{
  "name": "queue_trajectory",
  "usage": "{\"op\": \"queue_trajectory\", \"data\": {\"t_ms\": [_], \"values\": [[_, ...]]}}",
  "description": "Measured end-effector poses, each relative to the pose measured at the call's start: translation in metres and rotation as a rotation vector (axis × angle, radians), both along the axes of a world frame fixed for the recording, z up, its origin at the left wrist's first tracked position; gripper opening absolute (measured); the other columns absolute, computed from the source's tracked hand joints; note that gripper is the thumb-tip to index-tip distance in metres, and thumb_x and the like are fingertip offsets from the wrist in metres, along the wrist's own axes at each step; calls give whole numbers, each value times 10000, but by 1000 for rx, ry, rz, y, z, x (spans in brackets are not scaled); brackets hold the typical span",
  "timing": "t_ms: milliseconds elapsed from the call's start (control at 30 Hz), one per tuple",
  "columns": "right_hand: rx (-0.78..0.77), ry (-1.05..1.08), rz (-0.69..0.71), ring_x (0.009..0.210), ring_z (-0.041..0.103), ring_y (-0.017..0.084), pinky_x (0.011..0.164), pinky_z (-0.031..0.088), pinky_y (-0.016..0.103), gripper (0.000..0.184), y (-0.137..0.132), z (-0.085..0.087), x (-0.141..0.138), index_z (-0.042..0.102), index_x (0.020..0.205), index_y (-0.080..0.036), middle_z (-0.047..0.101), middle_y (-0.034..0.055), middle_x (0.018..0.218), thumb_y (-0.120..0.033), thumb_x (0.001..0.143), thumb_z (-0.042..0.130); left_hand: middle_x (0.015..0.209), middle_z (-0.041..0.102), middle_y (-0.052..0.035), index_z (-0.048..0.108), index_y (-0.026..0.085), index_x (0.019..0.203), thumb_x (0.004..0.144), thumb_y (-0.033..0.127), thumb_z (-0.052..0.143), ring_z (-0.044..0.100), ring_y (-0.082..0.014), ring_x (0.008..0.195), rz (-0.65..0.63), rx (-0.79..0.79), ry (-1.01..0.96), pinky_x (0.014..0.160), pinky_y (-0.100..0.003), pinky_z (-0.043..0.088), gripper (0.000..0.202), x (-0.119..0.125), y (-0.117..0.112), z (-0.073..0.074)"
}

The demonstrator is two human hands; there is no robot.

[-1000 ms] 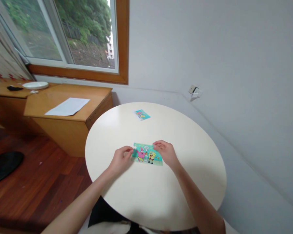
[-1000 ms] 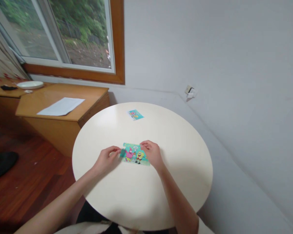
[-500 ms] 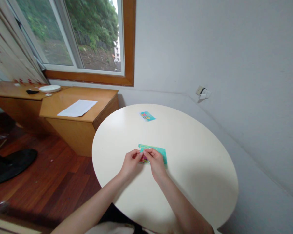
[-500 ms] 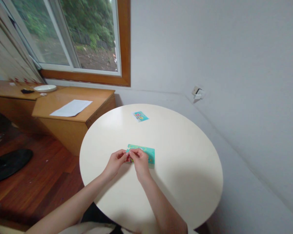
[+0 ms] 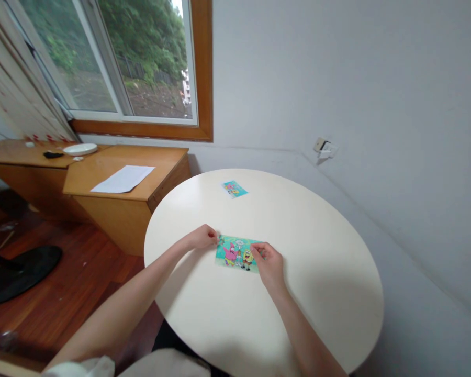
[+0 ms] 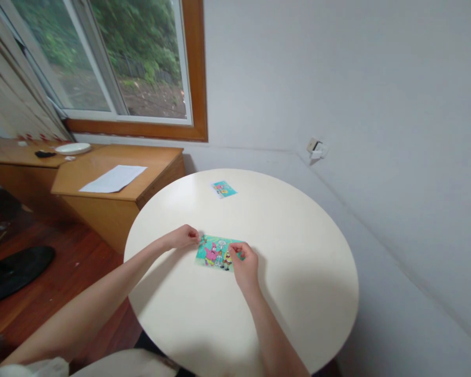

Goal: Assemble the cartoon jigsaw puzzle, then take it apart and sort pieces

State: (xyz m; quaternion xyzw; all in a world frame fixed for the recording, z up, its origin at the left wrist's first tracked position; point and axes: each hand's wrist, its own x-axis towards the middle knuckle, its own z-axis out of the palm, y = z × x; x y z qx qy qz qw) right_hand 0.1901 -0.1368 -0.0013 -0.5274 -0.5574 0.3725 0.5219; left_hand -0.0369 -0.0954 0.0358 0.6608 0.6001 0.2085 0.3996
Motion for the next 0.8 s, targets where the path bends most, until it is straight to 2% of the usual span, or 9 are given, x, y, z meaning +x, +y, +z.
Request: {"op": "queue_trajectory", "data": {"t_ms": [433,800], "values": [[72,-54,48,656,539,170,623,406,281,156,-13,9,-11,660,703,-201,630,21,671,-332,716,577,436,420,52,555,154,477,616,307,575,385,-101,508,-36,-48,214,504,-232,271,208,8,6,3],[147,-103,50,634,534,156,604,406,267,156,-14,10,-10,652,694,-181,613,12,645,-306,739,569,454,439,49,548,154,500,641,199,571,437,-104,511,-34,-39,373,500,-223,291,150,16,7,5]]}}
